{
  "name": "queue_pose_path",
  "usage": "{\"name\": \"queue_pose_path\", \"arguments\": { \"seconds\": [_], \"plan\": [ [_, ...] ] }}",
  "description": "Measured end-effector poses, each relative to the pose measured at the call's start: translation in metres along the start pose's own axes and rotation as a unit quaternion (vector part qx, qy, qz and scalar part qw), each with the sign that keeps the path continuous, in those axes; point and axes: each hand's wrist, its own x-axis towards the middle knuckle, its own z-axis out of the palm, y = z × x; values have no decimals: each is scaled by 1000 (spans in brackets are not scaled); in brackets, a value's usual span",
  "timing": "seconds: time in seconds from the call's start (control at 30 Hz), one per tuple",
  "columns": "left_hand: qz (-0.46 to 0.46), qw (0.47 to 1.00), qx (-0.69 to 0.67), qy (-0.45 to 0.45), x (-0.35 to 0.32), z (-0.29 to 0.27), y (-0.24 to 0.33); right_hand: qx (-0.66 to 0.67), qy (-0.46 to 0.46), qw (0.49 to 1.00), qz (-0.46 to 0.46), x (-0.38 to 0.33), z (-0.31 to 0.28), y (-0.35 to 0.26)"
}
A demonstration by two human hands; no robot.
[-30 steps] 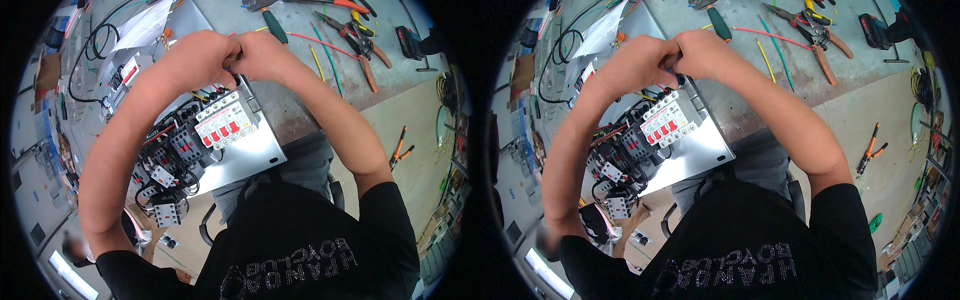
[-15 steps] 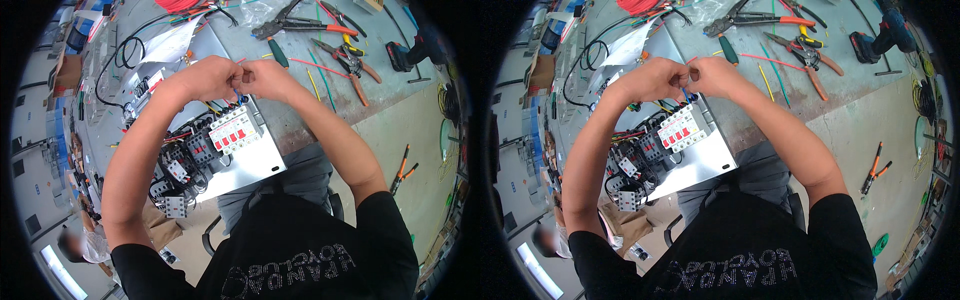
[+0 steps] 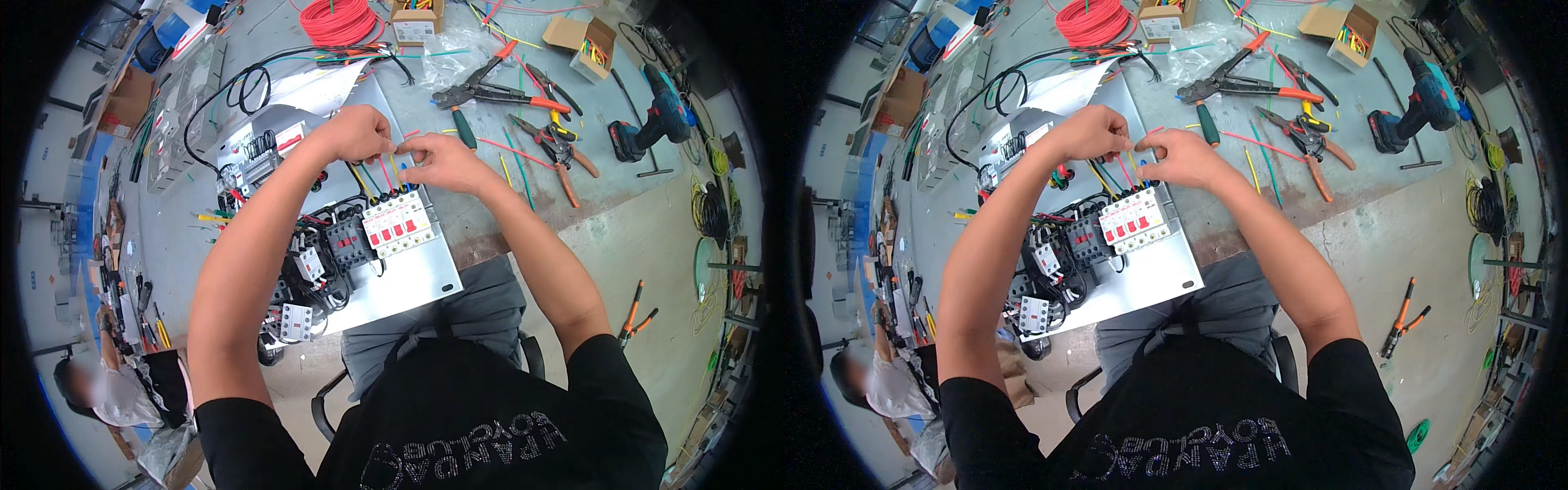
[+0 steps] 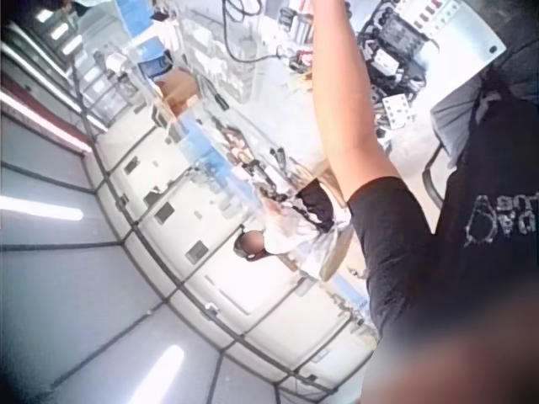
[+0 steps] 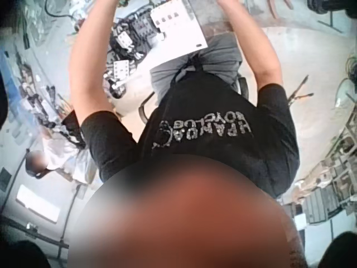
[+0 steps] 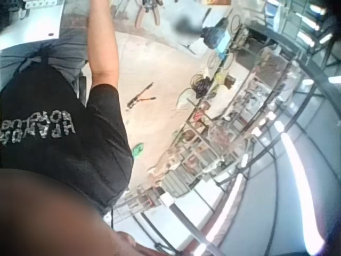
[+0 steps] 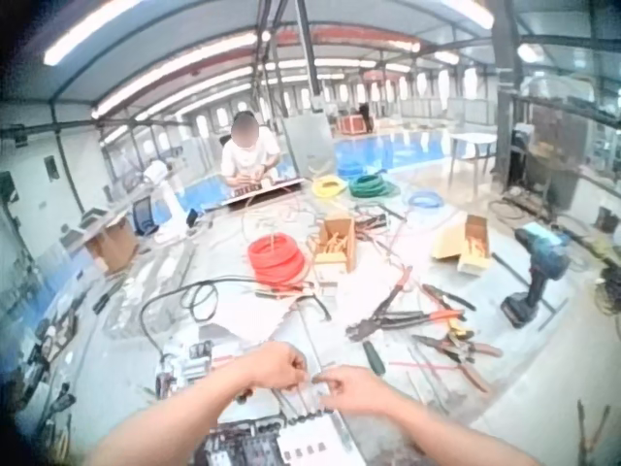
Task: The person strips insulation from multiple colored wires using pliers and inserts them into terminal blocks on an electrical panel. They then use a cordless drill to tighten the terminal screws, securing the wires in place.
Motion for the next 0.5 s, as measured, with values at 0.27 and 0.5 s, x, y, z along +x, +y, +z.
{"name": "queue_pose_path", "arguments": {
  "seconds": [0.27,0.5],
  "plan": [
    [-136,983,-124,-25,28,1,-14,-175,-88,978,73,26,-1,-22],
    [-149,980,-129,-28,29,2,-14,-188,-118,968,117,34,-1,-33]
  ]
}}
